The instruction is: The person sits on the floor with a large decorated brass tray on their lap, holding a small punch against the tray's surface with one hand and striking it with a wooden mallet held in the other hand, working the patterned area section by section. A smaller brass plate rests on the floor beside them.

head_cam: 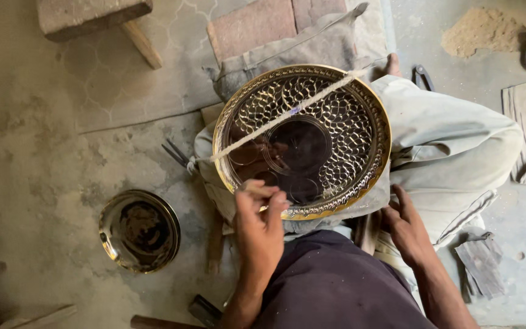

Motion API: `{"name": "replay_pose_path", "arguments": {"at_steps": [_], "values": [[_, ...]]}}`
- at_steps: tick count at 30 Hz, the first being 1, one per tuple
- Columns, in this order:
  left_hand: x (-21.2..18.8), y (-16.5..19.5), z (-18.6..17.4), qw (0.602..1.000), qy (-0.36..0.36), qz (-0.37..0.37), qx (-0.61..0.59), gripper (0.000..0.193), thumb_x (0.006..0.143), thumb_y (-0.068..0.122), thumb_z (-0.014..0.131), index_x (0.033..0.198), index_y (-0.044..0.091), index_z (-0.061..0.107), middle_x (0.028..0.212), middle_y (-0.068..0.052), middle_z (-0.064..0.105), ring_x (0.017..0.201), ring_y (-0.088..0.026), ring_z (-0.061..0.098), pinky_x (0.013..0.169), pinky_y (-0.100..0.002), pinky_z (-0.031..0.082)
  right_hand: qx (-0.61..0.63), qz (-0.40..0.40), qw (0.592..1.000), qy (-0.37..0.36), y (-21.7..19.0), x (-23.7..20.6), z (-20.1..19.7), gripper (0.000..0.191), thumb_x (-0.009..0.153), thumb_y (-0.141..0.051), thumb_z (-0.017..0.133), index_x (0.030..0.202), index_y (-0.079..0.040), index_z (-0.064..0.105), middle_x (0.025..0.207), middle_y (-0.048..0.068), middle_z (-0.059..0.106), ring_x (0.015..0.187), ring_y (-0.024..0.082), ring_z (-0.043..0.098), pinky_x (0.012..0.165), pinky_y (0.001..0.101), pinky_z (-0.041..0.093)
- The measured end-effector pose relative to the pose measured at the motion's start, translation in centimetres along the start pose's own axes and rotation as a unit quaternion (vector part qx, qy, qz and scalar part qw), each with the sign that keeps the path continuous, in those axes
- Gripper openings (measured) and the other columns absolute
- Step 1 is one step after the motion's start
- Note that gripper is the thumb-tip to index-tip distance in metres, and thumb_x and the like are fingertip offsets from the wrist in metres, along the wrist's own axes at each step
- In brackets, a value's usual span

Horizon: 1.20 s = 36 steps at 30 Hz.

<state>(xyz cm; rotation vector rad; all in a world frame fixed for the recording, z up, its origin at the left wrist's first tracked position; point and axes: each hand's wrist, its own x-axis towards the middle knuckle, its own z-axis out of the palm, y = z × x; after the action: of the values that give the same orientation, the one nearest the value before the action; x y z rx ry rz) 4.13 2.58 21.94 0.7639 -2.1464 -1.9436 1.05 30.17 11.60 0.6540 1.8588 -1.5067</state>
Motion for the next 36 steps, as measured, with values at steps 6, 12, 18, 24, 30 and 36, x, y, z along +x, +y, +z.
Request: {"name": "replay_pose_path", "arguments": {"at_steps": [6, 12, 18, 24, 30, 36], "values": [[-0.1, 0.2, -1.1, 0.995, 0.057, 0.067, 0.044, 0.029, 0.101, 0.007, 0.068, 0.121, -0.005, 0.05, 0.111, -0.013, 0.068, 0.091, -0.017, 0.07, 0.075, -0.028, 0.06, -0.22, -0.079, 0.971, 0.055, 0.3, -0.5, 1.4, 0.083, 0.084, -0.011, 0.071, 0.156, -0.004, 0.032, 0.137, 0.024, 0.061, 0.122, 0.03, 0.061, 0.104, 0.0414, 0.047], [-0.6, -6.4, -8.8, 0.985, 0.165, 0.051, 0.016, 0.027, 0.106, 0.01, 0.061, 0.125, -0.002, 0.047, 0.11, -0.01, 0.065, 0.091, -0.016, 0.068, 0.078, -0.031, 0.062, -0.067, -0.064, 0.996, -0.002, -1.1, -1.3, -1.0, 0.086, 0.08, -0.011, 0.067, 0.158, -0.004, 0.032, 0.139, 0.022, 0.061, 0.121, 0.03, 0.065, 0.102, 0.0389, 0.051], [-1.9, -13.5, -9.7, 0.944, 0.169, -0.235, -0.158, 0.02, 0.102, 0.011, 0.061, 0.118, 0.003, 0.05, 0.098, -0.009, 0.061, 0.079, -0.018, 0.065, 0.07, -0.034, 0.063, -0.097, 0.019, 0.994, 0.056, -2.5, -6.0, -7.8, 0.079, 0.086, -0.007, 0.057, 0.163, -0.011, 0.042, 0.131, 0.021, 0.068, 0.105, 0.03, 0.066, 0.091, 0.0401, 0.053], [-1.9, -7.4, -8.3, 0.983, 0.164, -0.056, -0.064, 0.023, 0.102, 0.011, 0.056, 0.121, 0.003, 0.046, 0.098, -0.01, 0.065, 0.081, -0.015, 0.069, 0.07, -0.031, 0.065, -0.041, -0.176, 0.977, 0.112, -2.1, -9.2, -9.7, 0.078, 0.091, -0.01, 0.064, 0.164, 0.002, 0.041, 0.118, 0.018, 0.067, 0.097, 0.024, 0.069, 0.085, 0.0367, 0.056], [0.5, -1.3, -0.8, 0.994, -0.036, 0.013, -0.098, 0.024, 0.102, 0.004, 0.066, 0.117, -0.003, 0.049, 0.1, -0.012, 0.065, 0.081, -0.014, 0.071, 0.073, -0.026, 0.061, -0.106, -0.133, 0.976, 0.135, -1.9, -7.9, -8.4, 0.054, 0.084, -0.002, 0.073, 0.133, 0.006, 0.053, 0.109, 0.018, 0.069, 0.097, 0.025, 0.069, 0.084, 0.0396, 0.056], [1.9, -1.0, 2.9, 0.996, -0.089, -0.001, -0.012, 0.026, 0.1, 0.01, 0.068, 0.114, -0.003, 0.05, 0.093, -0.007, 0.069, 0.079, -0.01, 0.073, 0.068, -0.022, 0.059, -0.081, -0.189, 0.961, 0.186, -3.3, -8.3, -7.6, 0.051, 0.089, -0.013, 0.078, 0.127, 0.004, 0.049, 0.104, 0.014, 0.068, 0.09, 0.018, 0.069, 0.081, 0.034, 0.058]]}}
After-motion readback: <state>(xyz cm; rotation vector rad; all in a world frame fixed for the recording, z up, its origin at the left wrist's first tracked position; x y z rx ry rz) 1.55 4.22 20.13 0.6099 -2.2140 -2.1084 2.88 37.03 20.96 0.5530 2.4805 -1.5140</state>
